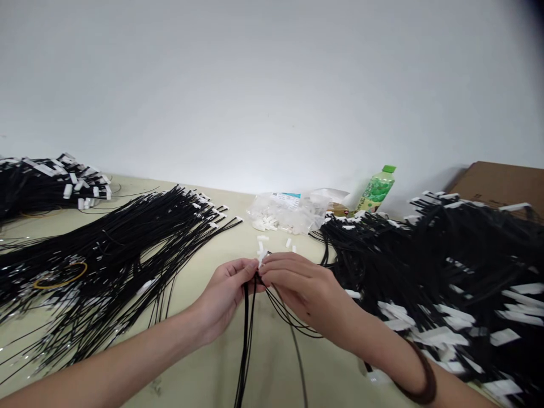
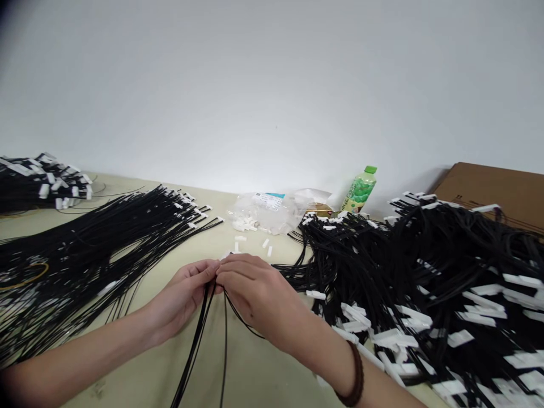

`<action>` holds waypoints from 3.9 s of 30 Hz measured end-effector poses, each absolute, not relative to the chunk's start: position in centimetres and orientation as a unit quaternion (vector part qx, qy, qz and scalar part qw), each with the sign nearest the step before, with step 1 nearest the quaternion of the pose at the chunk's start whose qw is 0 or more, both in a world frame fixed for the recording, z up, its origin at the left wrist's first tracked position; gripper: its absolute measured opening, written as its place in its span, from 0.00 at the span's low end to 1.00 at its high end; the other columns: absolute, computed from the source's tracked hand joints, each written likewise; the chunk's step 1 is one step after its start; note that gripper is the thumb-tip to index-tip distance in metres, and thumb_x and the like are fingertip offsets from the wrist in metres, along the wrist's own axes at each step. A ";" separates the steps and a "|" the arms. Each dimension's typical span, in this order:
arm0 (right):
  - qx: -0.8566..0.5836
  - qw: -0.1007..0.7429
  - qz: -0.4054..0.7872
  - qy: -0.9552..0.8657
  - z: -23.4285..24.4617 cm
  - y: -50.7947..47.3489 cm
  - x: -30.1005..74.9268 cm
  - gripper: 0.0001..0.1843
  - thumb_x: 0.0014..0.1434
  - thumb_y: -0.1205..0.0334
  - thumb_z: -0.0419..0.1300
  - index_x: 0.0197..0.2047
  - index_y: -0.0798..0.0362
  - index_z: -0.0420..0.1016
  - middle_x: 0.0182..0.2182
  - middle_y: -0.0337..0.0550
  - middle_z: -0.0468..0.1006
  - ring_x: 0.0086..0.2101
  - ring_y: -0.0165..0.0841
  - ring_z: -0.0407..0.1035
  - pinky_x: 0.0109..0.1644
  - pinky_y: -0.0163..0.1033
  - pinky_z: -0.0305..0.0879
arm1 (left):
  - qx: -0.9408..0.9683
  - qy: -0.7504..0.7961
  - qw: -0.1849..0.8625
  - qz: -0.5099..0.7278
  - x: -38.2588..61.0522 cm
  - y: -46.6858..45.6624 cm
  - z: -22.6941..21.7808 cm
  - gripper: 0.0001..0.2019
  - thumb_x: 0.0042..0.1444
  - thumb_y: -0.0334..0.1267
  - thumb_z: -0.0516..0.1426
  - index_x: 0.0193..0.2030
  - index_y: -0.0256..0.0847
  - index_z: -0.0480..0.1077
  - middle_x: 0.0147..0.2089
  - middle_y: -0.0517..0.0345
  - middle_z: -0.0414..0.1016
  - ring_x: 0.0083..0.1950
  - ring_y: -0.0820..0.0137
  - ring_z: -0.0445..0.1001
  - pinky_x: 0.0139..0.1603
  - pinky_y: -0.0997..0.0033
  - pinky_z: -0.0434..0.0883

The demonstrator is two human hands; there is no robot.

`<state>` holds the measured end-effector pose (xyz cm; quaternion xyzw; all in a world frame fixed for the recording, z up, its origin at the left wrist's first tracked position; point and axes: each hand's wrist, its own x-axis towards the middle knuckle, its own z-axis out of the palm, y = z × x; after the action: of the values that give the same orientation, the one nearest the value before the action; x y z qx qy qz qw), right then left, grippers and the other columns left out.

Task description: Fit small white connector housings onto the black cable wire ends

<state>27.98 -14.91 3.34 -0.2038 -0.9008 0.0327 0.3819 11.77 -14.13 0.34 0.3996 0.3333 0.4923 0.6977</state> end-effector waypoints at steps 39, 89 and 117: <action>-0.316 0.465 -0.166 -0.810 3.6 -14.5 28.8 0.10 0.58 0.70 0.54 0.25 0.56 0.67 0.21 0.40 0.65 0.25 0.28 0.59 0.28 0.35 0.55 | 0.365 0.346 0.701 0.506 11.9 -14.0 0.8 0.07 0.46 0.37 0.60 0.26 0.34 0.69 0.28 0.57 0.69 0.29 0.75 0.64 0.35 0.75 0.62; -0.409 0.417 0.029 -0.811 3.4 -14.9 28.2 0.07 0.56 0.66 0.53 0.28 0.55 0.67 0.26 0.41 0.66 0.30 0.32 0.61 0.33 0.36 0.57 | 0.463 0.358 0.638 0.500 11.5 -13.4 0.2 0.10 0.51 0.40 0.56 0.26 0.35 0.66 0.26 0.58 0.68 0.29 0.75 0.65 0.32 0.75 0.61; -0.361 0.450 -0.043 -0.816 2.8 -14.7 27.7 0.05 0.57 0.71 0.51 0.36 0.56 0.67 0.43 0.50 0.68 0.45 0.37 0.62 0.49 0.44 0.59 | 0.469 0.290 0.653 0.519 11.2 -12.9 -0.4 0.09 0.45 0.39 0.60 0.27 0.33 0.70 0.27 0.55 0.72 0.30 0.73 0.68 0.34 0.73 0.64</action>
<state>27.66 -14.73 2.78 -0.3611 -0.8159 -0.0427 0.4496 11.24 -12.89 -0.45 0.4692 0.2898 0.5194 0.6528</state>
